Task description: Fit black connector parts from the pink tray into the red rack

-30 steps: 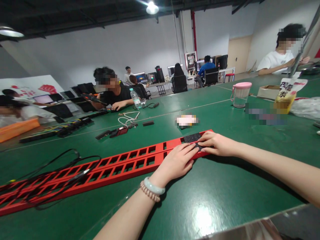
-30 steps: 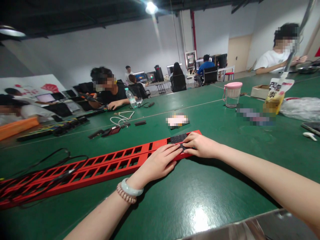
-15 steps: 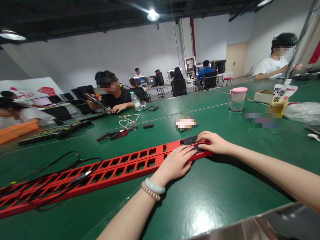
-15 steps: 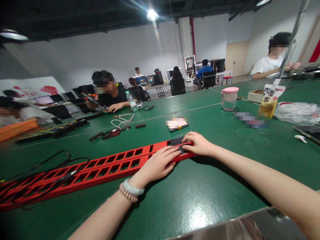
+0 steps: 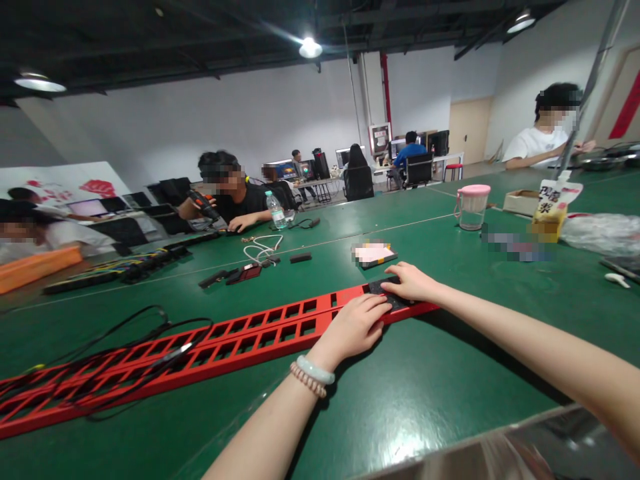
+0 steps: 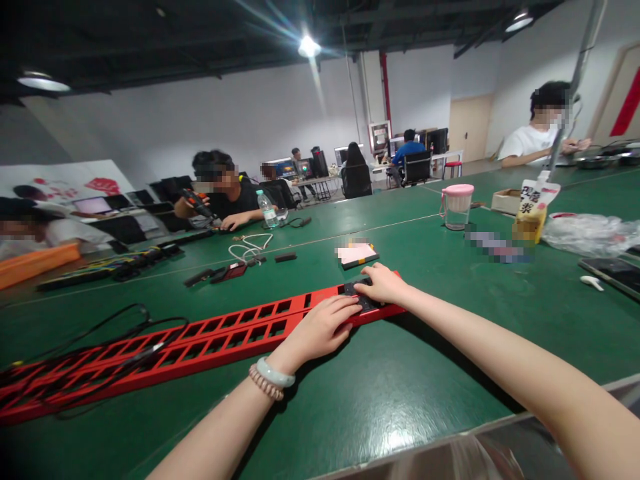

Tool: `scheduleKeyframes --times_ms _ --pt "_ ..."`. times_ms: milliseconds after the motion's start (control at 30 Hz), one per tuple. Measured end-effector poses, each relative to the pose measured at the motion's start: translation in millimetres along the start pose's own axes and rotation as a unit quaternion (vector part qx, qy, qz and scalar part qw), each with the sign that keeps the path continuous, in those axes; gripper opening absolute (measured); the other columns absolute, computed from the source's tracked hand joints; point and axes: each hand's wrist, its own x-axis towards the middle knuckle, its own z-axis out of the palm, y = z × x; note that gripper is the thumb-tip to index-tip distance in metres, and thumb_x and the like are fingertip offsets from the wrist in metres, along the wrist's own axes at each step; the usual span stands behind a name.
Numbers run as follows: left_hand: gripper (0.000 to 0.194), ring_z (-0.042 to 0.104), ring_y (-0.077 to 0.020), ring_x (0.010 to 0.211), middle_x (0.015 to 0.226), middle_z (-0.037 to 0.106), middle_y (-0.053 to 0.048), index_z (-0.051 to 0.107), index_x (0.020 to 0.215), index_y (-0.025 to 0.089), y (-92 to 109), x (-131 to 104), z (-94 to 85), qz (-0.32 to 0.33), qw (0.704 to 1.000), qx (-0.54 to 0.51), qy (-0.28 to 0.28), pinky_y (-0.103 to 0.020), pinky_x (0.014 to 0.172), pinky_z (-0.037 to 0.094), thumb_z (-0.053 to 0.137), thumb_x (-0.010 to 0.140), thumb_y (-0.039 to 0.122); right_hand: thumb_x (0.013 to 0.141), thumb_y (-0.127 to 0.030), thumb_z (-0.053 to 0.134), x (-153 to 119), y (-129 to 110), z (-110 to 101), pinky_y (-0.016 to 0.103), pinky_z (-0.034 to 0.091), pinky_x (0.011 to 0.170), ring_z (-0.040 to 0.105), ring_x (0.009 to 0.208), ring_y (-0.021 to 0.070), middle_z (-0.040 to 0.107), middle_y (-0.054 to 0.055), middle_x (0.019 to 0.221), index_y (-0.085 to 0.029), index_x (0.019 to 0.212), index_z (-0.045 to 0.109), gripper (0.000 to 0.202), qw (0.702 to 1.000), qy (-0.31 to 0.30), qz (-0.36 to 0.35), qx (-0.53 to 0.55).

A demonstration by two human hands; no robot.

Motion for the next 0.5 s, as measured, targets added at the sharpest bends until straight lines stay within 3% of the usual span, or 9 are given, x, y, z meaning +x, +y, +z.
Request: scheduleKeyframes --times_ms 133,267,500 --pt "0.033 0.046 -0.0219 0.113 0.120 0.053 -0.008 0.051 0.116 0.019 -2.5 -0.7 -4.1 -0.050 0.998 0.027 0.020 -0.041 0.098 0.037 0.048 0.085 0.027 0.080 -0.057 0.044 11.2 -4.9 0.9 0.032 0.044 0.081 0.059 0.094 0.0245 0.061 0.015 0.104 -0.014 0.107 0.061 0.053 0.999 -0.025 0.022 -0.027" --pt "0.041 0.044 -0.0260 0.115 0.122 0.052 -0.012 0.050 0.119 0.015 -10.0 -2.7 -4.1 -0.122 0.990 0.065 0.027 -0.046 0.098 0.034 0.046 0.086 0.039 0.084 -0.057 0.037 12.8 -3.9 4.4 0.032 0.044 0.079 0.060 0.093 0.0238 0.061 0.014 0.104 -0.016 0.103 0.063 0.051 0.998 -0.015 0.033 -0.050" --pt "0.045 0.043 -0.0261 0.117 0.124 0.049 -0.012 0.049 0.120 0.015 -12.9 -2.8 1.2 -0.121 0.991 0.061 0.008 -0.044 0.099 0.032 0.043 0.087 0.045 0.088 -0.050 0.033 7.2 2.0 3.2 0.030 0.043 0.078 0.060 0.091 0.0215 0.062 0.012 0.100 -0.018 0.099 0.064 0.047 0.998 -0.017 0.012 -0.052"
